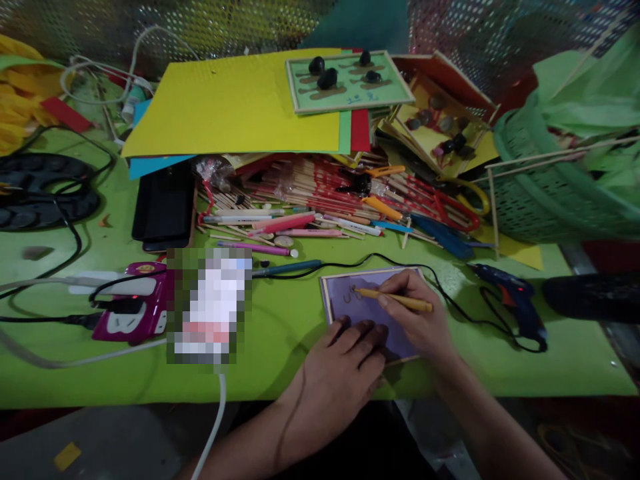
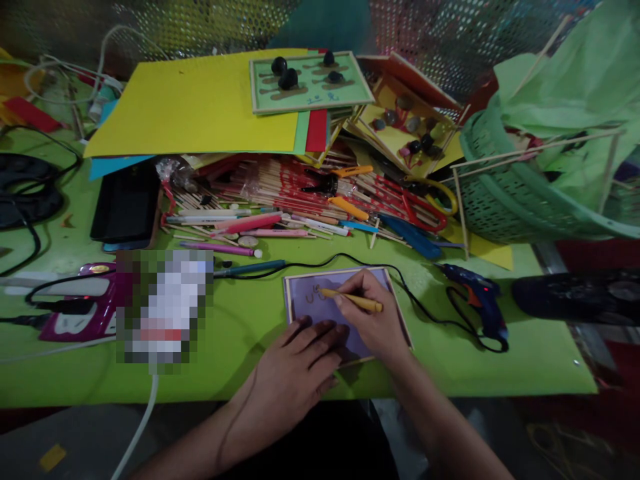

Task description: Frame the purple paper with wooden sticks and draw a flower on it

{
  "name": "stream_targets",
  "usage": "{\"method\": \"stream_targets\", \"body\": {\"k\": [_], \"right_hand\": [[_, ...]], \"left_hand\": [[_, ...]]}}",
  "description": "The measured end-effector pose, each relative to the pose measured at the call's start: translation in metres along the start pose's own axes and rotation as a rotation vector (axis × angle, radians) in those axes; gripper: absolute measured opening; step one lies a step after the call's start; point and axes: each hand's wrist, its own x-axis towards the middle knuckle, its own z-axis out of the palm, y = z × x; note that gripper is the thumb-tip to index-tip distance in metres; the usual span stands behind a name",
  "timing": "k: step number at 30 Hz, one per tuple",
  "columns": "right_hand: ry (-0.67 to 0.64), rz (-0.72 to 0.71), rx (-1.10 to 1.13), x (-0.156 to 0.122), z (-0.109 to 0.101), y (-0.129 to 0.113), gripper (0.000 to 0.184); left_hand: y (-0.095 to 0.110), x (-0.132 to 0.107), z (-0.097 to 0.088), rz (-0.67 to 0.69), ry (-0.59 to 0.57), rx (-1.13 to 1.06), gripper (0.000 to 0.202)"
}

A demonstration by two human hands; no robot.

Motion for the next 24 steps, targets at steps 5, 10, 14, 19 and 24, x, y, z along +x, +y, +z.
{"method": "stream_targets", "body": {"k": [5, 10, 14, 19, 24], "right_hand": [[-0.033, -0.001, 0.011, -0.0018, -0.0013, 0.0002, 0.01], [-0.054, 0.014, 0.023, -0.0021, -0.0013, 0.0009, 0.008], [-0.053, 0.016, 0.014, -0.0018, -0.0004, -0.0017, 0.009], [0.006, -0.007, 0.02, -0.0006, 0.0014, -0.0036, 0.012], [0.017, -0.013, 0.015, 0.0001, 0.0029, -0.0007, 0.013]], "left_hand": [[-0.0001, -0.0013, 0.0009, -0.003, -0.001, -0.006, 0.033], [-0.0004, -0.0012, 0.001, 0.007, -0.005, 0.0, 0.034], [-0.0005, -0.0011, 0.0005, 0.004, -0.018, 0.006, 0.034], [-0.0003, -0.0011, -0.0005, 0.004, -0.009, 0.001, 0.032], [-0.0003, -0.0006, 0.0012, 0.003, 0.003, 0.008, 0.032]]}}
